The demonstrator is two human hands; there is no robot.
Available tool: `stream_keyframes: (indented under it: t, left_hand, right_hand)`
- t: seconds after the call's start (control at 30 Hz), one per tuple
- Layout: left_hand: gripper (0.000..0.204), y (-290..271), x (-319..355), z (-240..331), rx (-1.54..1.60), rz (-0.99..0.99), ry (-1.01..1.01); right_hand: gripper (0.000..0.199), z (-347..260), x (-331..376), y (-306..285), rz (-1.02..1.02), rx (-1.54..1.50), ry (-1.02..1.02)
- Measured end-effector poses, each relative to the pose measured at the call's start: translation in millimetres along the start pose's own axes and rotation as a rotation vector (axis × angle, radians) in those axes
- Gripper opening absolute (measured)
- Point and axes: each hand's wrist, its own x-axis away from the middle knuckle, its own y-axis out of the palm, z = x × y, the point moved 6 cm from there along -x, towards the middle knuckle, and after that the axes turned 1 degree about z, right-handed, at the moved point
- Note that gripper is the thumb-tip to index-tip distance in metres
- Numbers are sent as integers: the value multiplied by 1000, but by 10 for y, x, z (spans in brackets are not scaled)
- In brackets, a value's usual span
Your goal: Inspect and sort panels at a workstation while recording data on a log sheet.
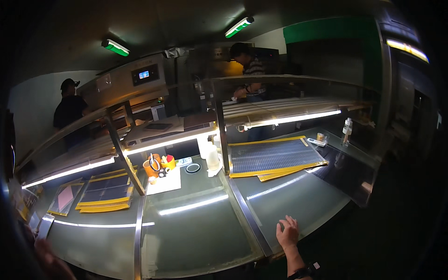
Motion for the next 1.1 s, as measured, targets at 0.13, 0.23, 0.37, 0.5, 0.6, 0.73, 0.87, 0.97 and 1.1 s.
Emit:
stream_keyframes:
  t: [0.13, 0.23, 0.37, 0.5, 0.6, 0.73, 0.87, 0.97, 1.1]
  left_hand:
    - [38, 1373, 1053, -513, 103, -974, -107]
    - [69, 1725, 2262, -1725, -277, -1269, -382]
    - [79, 1318, 2798, -2361, -665, -1121, -650]
    - [78, 994, 2987, -2667, -888, -991, -861]
    - [78, 977, 3021, -2873, -950, -877, -996]
    - [78, 1010, 3319, -3337, -1031, -721, -1219]
    - [72, 958, 3581, -3380, -952, -278, -1522]
    - [62, 1008, 3374, -3061, -916, -246, -1329]
    - [46, 917, 3039, -2497, -863, -411, -1307]
  right_hand:
    - [19, 28, 30, -69, 15, -22, 13]
    - [20, 103, 7, -41, 57, -48, 27]
    - [20, 124, -42, -60, 86, -53, 29]
    - [17, 162, -8, -114, 80, -74, 46]
    - [14, 191, -15, -179, 151, -148, 88]
    - [29, 910, -117, -389, 398, 145, 173]
    - [55, 2589, -161, -234, 151, 228, 951]
    - [49, 2603, -31, -440, -67, 258, 1048]
    - [43, 1994, -344, -304, -973, 1167, 475]
